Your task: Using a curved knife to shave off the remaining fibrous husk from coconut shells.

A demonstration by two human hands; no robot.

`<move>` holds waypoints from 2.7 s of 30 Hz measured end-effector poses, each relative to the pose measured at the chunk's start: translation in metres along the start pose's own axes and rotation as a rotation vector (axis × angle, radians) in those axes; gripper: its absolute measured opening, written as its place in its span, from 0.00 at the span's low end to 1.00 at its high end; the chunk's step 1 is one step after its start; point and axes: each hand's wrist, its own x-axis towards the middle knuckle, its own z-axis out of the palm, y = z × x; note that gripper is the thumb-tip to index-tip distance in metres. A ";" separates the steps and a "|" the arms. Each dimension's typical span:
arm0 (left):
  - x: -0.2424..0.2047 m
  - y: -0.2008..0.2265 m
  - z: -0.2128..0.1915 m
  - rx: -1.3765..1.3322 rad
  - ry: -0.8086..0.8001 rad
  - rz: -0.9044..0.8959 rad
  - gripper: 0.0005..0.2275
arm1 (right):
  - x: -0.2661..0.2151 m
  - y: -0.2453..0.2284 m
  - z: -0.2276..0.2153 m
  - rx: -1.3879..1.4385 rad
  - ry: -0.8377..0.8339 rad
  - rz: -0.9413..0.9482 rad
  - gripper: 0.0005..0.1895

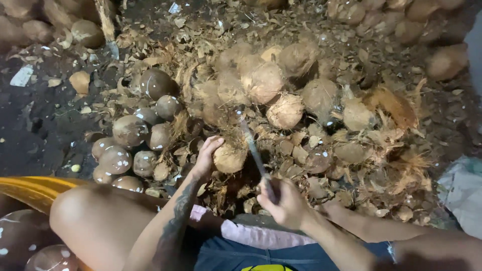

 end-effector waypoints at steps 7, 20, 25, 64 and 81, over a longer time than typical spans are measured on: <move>0.008 -0.013 0.003 -0.081 0.094 -0.083 0.28 | 0.008 0.013 -0.004 -0.164 0.153 -0.204 0.08; -0.028 0.017 0.022 -0.266 0.124 -0.326 0.47 | -0.007 -0.038 0.002 0.022 0.368 -0.887 0.15; -0.043 0.012 0.021 -0.344 0.091 -0.275 0.40 | 0.008 0.073 -0.009 -0.263 0.038 0.065 0.10; -0.016 0.015 0.057 -0.222 -0.019 -0.071 0.35 | 0.037 0.168 -0.035 -0.687 0.153 0.636 0.30; -0.028 0.034 0.106 0.545 -0.638 0.213 0.33 | 0.047 -0.028 -0.046 0.726 0.870 -0.257 0.28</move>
